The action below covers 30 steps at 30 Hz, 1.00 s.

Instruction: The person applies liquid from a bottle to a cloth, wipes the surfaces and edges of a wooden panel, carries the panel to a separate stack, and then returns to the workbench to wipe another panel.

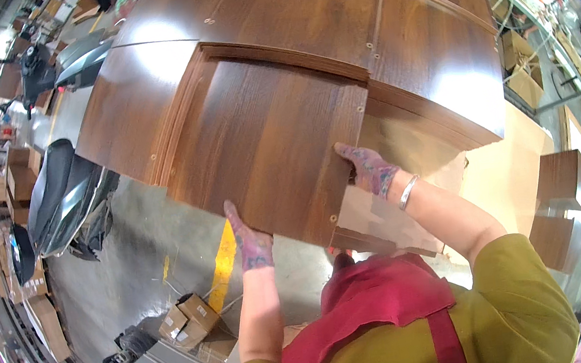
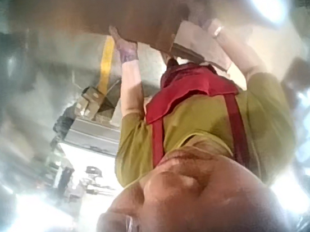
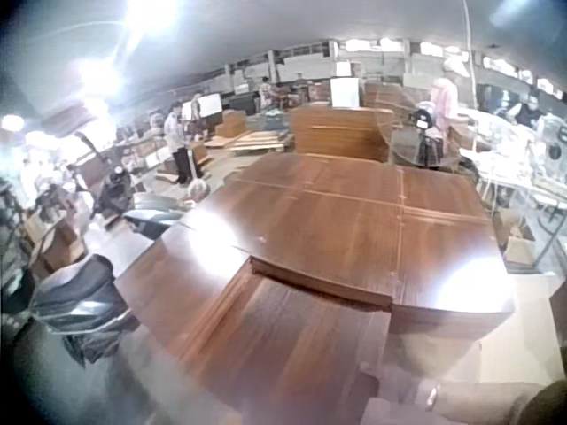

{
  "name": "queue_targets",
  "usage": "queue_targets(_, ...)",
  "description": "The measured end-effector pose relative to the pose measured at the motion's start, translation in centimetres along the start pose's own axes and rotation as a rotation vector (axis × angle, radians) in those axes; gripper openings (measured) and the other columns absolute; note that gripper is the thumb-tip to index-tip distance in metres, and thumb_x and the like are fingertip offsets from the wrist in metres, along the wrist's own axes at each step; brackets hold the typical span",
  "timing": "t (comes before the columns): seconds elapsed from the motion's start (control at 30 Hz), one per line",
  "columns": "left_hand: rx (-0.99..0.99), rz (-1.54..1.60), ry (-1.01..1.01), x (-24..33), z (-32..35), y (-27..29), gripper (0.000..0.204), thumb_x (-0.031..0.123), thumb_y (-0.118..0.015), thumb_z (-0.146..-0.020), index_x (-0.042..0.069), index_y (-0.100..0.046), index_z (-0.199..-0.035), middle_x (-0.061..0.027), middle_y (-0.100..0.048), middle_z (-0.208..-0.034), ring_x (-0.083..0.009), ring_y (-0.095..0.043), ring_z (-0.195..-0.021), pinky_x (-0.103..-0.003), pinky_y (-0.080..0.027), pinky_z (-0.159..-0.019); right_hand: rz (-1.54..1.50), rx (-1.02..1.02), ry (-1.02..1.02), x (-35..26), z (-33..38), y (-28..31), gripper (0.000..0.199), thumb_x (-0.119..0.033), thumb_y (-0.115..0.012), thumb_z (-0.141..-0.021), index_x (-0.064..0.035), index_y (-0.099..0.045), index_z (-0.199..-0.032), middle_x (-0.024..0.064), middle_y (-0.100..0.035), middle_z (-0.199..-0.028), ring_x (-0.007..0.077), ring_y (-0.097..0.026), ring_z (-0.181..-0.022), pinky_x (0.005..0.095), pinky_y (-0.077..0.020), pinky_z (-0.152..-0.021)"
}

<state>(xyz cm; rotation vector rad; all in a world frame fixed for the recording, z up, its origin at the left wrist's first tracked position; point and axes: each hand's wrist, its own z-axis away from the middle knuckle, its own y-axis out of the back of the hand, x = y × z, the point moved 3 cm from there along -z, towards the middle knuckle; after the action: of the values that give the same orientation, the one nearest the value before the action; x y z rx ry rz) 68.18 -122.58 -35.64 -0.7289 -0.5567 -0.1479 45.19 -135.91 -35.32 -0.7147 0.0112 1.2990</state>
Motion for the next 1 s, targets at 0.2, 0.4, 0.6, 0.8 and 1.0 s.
queue_targets(0.2,-0.060,0.113,-0.003,-0.7,-1.7,0.3,0.072,0.056,-0.054,-0.089,0.005,-0.039,-0.139,-0.0117,-0.047,-0.138,-0.0265,-0.045,-0.126,-0.043,-0.037,-0.107,0.053,-0.010,0.069,-0.5,-1.7,0.9,0.034,-0.026,-0.059,-0.094,-0.0050,-0.054,-0.121,0.0066,-0.060,-0.118,0.0229,-0.058,-0.108,0.0438,-0.0491,-0.093)
queue_targets(0.4,0.122,0.095,-0.098,-0.4,-2.4,1.8,0.070,0.054,-0.052,-0.090,0.007,-0.036,-0.141,-0.0091,-0.045,-0.139,-0.0244,-0.048,-0.123,-0.042,-0.041,-0.102,0.197,0.043,0.068,-0.9,-0.9,-0.1,0.037,-0.034,-0.060,-0.093,-0.0093,-0.055,-0.121,0.0054,-0.060,-0.118,0.0247,-0.056,-0.108,0.0463,-0.0459,-0.094)
queue_targets(0.6,0.354,0.079,-0.195,6.2,-3.5,1.9,0.072,0.060,-0.036,-0.095,0.009,-0.029,-0.145,-0.0052,-0.033,-0.149,-0.0236,-0.037,-0.132,-0.040,-0.030,-0.110,0.421,0.125,0.068,-0.4,-0.2,0.7,0.042,-0.049,-0.058,-0.091,-0.0161,-0.057,-0.118,0.0018,-0.060,-0.118,0.0218,-0.056,-0.105,0.0458,-0.0436,-0.088)
queue_targets(0.8,-0.031,0.015,-0.320,4.2,-14.3,9.2,0.072,0.059,-0.025,-0.097,0.008,-0.024,-0.148,-0.0072,-0.025,-0.153,-0.0229,-0.026,-0.138,-0.036,-0.016,-0.114,0.518,0.133,0.092,-0.5,-0.6,1.2,0.041,-0.050,-0.055,-0.092,-0.0178,-0.056,-0.117,0.0001,-0.060,-0.114,0.0191,-0.054,-0.106,0.0450,-0.0441,-0.087)
queue_targets(1.0,0.006,-0.161,-0.222,9.5,-8.5,7.7,0.068,0.054,-0.022,-0.100,0.009,-0.018,-0.151,-0.0072,-0.023,-0.155,-0.0246,-0.027,-0.141,-0.036,-0.027,-0.114,0.564,-0.116,0.068,-1.7,-1.1,3.0,0.037,-0.044,-0.056,-0.093,-0.0133,-0.056,-0.114,0.0034,-0.061,-0.109,0.0204,-0.056,-0.095,0.0427,-0.0475,-0.087)
